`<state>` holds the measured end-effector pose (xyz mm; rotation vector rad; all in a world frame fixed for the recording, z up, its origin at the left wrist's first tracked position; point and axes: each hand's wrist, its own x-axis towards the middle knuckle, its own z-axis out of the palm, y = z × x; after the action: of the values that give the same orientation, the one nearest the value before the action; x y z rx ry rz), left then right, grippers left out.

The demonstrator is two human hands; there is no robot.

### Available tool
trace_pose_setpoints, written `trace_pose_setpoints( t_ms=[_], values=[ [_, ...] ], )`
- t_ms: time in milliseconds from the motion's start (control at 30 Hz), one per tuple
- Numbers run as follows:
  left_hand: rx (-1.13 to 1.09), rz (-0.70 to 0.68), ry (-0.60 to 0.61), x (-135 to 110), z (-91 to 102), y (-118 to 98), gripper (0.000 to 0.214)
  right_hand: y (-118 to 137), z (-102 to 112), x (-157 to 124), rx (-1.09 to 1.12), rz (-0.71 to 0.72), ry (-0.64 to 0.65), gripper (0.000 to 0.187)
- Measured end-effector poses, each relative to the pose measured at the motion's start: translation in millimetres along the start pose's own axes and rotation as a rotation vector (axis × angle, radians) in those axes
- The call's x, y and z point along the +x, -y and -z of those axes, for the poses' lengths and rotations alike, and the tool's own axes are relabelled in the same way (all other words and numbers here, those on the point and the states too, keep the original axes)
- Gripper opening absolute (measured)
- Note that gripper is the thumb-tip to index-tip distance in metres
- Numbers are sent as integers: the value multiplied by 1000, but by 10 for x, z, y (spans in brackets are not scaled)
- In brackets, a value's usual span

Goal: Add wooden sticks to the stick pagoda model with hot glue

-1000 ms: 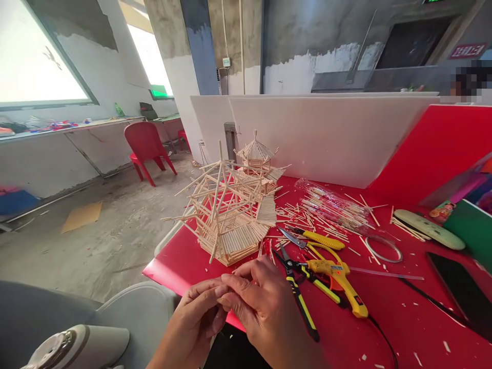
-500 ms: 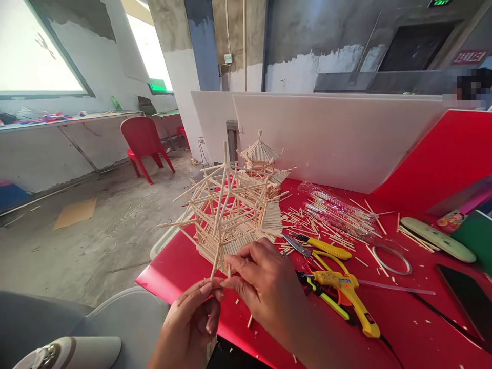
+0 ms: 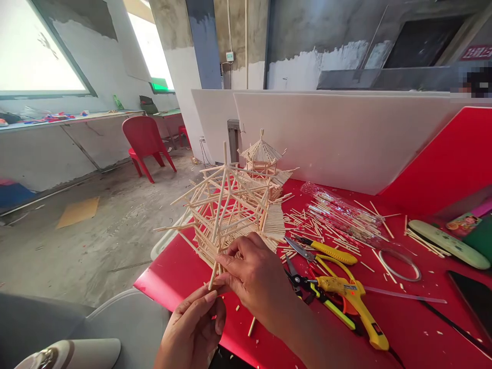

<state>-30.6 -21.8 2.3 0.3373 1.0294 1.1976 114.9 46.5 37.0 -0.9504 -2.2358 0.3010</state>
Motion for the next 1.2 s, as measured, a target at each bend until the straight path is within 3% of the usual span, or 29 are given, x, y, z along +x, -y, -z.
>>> trace_pose_setpoints(
  t_ms=[200,467,667,800,1200],
  values=[
    [70,-34,5,14,21,-9,40,5,12,24,-12,-13,35,18],
    [111,-59,12,36,37,-11,40,-27,-27,-11,38,-17,-39,40],
    [115,-63,14,41,45,-2,41,-4,-79,-20,115,-85,-102,19],
    [119,-55,17,41,43,-9,41,-7,-110,-50,119,-59,-114,13],
    [126,-59,32,31,56,5,36,11,-123,-127,93,-39,-150,11]
  ],
)
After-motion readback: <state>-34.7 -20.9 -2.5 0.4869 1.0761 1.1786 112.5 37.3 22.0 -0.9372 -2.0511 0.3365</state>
